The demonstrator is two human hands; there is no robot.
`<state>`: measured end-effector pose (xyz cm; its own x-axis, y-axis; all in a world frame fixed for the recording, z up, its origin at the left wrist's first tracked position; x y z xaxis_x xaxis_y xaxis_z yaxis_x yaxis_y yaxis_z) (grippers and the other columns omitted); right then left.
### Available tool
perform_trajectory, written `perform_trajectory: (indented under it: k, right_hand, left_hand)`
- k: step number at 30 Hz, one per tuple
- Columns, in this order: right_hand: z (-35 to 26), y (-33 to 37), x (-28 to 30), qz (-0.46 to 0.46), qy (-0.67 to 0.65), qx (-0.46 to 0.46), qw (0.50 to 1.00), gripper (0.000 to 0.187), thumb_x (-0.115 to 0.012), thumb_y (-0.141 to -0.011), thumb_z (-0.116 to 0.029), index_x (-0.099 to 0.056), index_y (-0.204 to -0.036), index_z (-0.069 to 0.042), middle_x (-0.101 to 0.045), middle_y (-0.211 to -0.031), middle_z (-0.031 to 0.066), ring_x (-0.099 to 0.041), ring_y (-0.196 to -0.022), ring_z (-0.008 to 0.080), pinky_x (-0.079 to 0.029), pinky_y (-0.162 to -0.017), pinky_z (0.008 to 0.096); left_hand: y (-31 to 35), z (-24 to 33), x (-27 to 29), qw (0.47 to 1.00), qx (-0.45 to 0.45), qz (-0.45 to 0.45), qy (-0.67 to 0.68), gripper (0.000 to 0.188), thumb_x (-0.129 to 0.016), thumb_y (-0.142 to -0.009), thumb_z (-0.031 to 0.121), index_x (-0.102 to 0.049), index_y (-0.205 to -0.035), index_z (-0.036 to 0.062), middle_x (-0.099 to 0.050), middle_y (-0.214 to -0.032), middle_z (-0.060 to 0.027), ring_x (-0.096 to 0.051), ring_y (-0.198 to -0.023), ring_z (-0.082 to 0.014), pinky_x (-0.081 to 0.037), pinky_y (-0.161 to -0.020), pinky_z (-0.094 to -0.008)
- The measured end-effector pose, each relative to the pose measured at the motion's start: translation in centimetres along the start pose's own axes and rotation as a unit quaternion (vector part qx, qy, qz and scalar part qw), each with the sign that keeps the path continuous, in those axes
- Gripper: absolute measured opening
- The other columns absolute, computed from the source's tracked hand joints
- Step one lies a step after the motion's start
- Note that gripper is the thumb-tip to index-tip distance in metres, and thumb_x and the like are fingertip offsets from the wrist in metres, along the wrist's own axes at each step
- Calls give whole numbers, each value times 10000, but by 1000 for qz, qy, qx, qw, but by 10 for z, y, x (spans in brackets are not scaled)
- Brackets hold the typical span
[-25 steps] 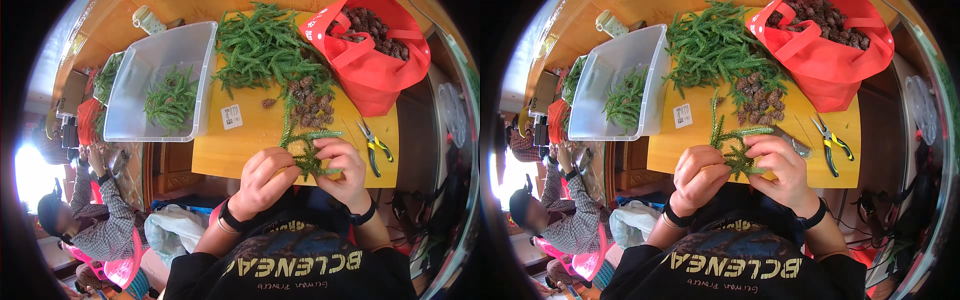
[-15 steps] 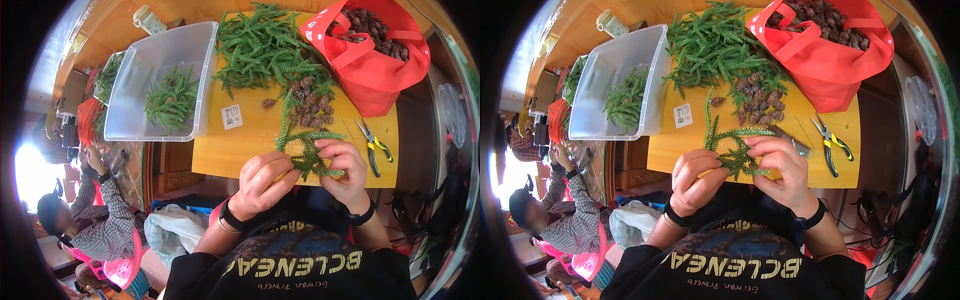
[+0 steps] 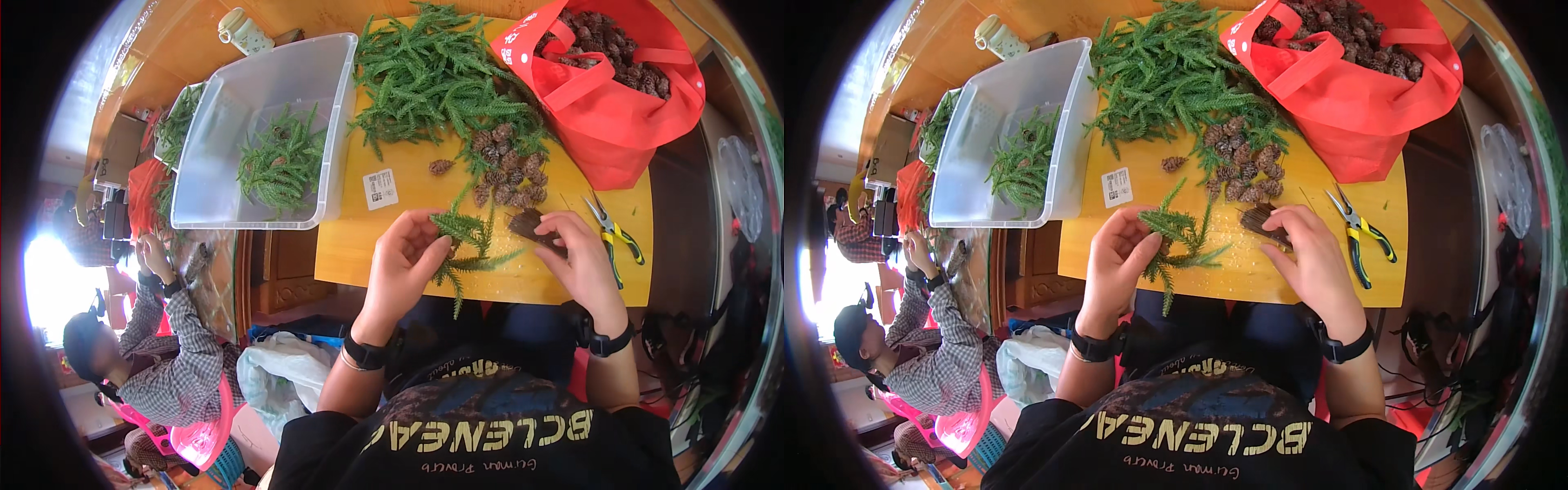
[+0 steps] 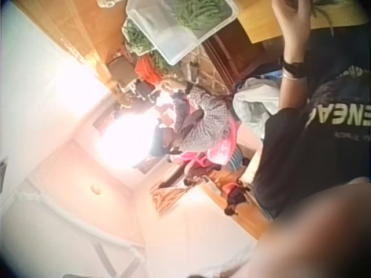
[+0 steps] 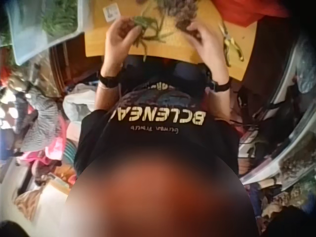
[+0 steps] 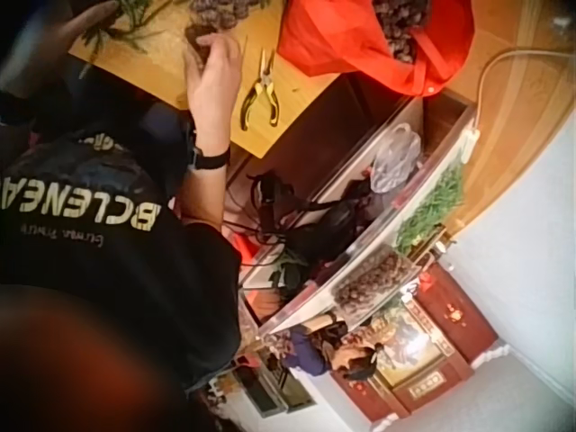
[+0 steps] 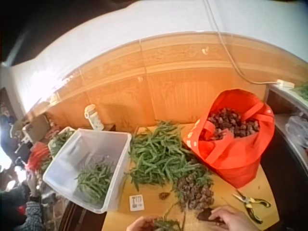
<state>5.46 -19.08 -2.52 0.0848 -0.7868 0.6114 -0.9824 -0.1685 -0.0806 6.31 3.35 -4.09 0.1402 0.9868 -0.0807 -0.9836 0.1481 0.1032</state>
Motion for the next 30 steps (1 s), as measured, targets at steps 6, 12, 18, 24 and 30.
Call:
perform_trajectory:
  k: [6,12,18,24,30]
  right_hand:
    - [14,-1,-6,23,176,42,983,257,-670,-680,-7,-565,-910,-53,-560,-924,93,-539,-901,295,-446,-760,362]
    - [11,-15,-15,31,193,38,980,179,-642,-719,-41,-579,-885,-67,-568,-863,78,-548,-851,290,-444,-713,366]
    - [4,-35,-31,46,219,49,973,75,-628,-740,-74,-600,-808,-87,-560,-797,68,-558,-808,271,-460,-661,369]
    - [8,-49,-45,17,272,56,961,49,-635,-732,-98,-592,-754,-87,-552,-765,74,-565,-787,274,-469,-646,383]
    - [11,-54,-45,4,259,39,965,54,-616,-753,-120,-587,-774,-79,-568,-779,90,-579,-789,290,-469,-645,397]
  left_hand:
    - [-6,-25,4,998,53,-20,18,287,-569,-851,21,-491,-1121,-36,-586,-940,-48,-570,-822,-87,-466,-698,-215]
    - [-10,-28,8,929,-53,2,-366,309,-561,-843,31,-492,-1139,-23,-541,-1005,-125,-584,-836,-201,-465,-728,-274]
    - [-32,20,-10,822,-208,61,-527,313,-547,-836,72,-511,-1144,27,-515,-1051,-160,-506,-970,-333,-421,-784,-395]
    - [-73,-5,-12,786,-221,88,-571,248,-569,-806,101,-534,-1049,61,-513,-967,-132,-531,-890,-311,-443,-736,-402]
    - [-94,-32,-12,751,-147,59,-641,161,-582,-786,89,-511,-923,43,-507,-918,-152,-570,-816,-317,-496,-631,-377]
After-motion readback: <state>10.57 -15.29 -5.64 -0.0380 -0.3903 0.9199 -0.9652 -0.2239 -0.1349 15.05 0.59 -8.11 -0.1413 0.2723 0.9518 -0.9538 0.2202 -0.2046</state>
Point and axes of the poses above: each hand's wrist, its own y-axis away from the middle knuckle, its own x-axis out of the back of the hand, z = x × y, the point moved 6 cm from there along -y, towards the middle knuckle
